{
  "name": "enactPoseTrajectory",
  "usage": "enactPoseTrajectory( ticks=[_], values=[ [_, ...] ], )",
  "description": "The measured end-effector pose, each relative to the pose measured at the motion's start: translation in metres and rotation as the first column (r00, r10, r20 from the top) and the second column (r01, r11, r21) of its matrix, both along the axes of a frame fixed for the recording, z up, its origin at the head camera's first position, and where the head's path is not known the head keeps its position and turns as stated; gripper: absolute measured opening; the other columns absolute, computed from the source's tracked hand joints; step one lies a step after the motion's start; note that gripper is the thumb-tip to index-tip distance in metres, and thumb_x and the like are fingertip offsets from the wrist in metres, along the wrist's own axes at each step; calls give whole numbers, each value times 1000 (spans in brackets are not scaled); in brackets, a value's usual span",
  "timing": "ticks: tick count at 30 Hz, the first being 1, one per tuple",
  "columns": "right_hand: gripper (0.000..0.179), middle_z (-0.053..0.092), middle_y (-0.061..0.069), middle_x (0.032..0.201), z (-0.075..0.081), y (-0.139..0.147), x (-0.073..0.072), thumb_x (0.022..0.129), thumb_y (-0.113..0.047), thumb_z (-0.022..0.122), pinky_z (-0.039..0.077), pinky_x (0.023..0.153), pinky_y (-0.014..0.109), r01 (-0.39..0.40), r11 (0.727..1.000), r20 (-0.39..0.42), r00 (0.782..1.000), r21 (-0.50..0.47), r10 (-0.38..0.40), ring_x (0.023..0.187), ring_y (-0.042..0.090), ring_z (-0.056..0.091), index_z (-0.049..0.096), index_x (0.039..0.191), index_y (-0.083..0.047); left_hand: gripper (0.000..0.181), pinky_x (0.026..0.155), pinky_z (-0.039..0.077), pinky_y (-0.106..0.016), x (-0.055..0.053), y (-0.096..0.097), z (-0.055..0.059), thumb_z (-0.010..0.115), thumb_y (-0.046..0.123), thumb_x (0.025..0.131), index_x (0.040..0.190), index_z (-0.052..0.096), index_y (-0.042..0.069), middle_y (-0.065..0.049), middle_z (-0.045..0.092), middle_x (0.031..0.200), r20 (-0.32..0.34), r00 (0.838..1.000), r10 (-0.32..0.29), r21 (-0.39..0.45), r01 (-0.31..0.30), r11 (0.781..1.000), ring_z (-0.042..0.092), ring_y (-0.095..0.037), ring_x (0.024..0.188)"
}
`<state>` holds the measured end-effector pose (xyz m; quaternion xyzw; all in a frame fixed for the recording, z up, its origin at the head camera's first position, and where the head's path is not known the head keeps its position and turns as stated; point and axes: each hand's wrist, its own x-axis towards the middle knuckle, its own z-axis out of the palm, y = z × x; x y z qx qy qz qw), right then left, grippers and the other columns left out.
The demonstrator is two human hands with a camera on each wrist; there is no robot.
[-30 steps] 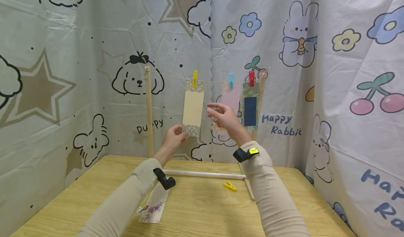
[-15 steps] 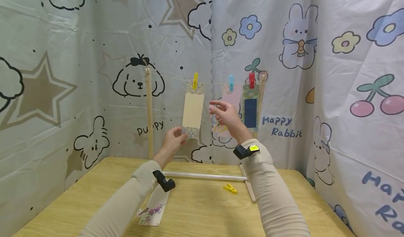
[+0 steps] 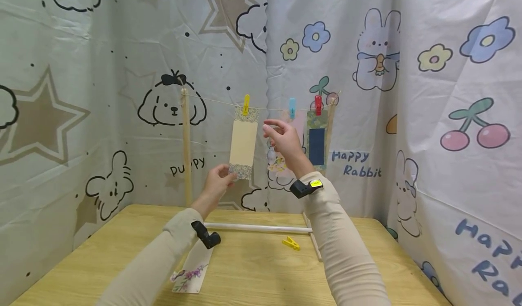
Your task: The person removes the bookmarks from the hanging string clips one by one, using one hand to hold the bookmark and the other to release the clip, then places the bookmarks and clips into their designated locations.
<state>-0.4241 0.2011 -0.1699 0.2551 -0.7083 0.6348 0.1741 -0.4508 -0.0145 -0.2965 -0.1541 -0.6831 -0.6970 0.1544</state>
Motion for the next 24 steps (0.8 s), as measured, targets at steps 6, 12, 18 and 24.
enactPoseTrajectory(
  ticks=[6, 12, 18, 24],
  values=[
    [45, 62, 14, 104, 9, -4, 1, 107, -28, 61, 37, 55, 24, -6, 998, 24, 1000, 62, 5, 64, 13, 46, 56, 145, -5, 26, 81, 55, -39, -1, -1, -3, 67, 3, 99, 124, 63, -4, -13, 61, 109, 17, 1000, 7, -13, -7, 1000, 62, -28, 90],
    [46, 62, 14, 109, 25, -9, 0, 106, -31, 62, 37, 55, 23, 0, 992, 12, 1000, 126, -2, 65, 11, 47, 56, 146, -7, 25, 82, 55, -34, 0, -5, 3, 66, 2, 99, 123, 63, -4, -15, 62, 110, 8, 1000, 5, 0, -5, 1000, 62, -26, 95],
    [46, 61, 20, 125, 38, -18, 0, 105, -31, 63, 38, 55, 22, 35, 991, -22, 999, 132, -33, 66, 12, 51, 57, 145, -8, 20, 90, 54, -45, 1, -7, 4, 67, 2, 98, 118, 64, -3, -12, 63, 106, 18, 1000, 15, -12, -14, 1000, 62, -22, 91],
    [45, 60, 12, 131, 48, -25, -2, 105, -33, 63, 40, 58, 23, 67, 990, -67, 996, 125, -59, 72, 14, 55, 58, 144, -12, 17, 95, 53, -50, -1, -6, 2, 67, 1, 98, 115, 64, -3, -13, 64, 107, 15, 1000, 6, -17, -6, 1000, 62, -21, 92]
  ],
)
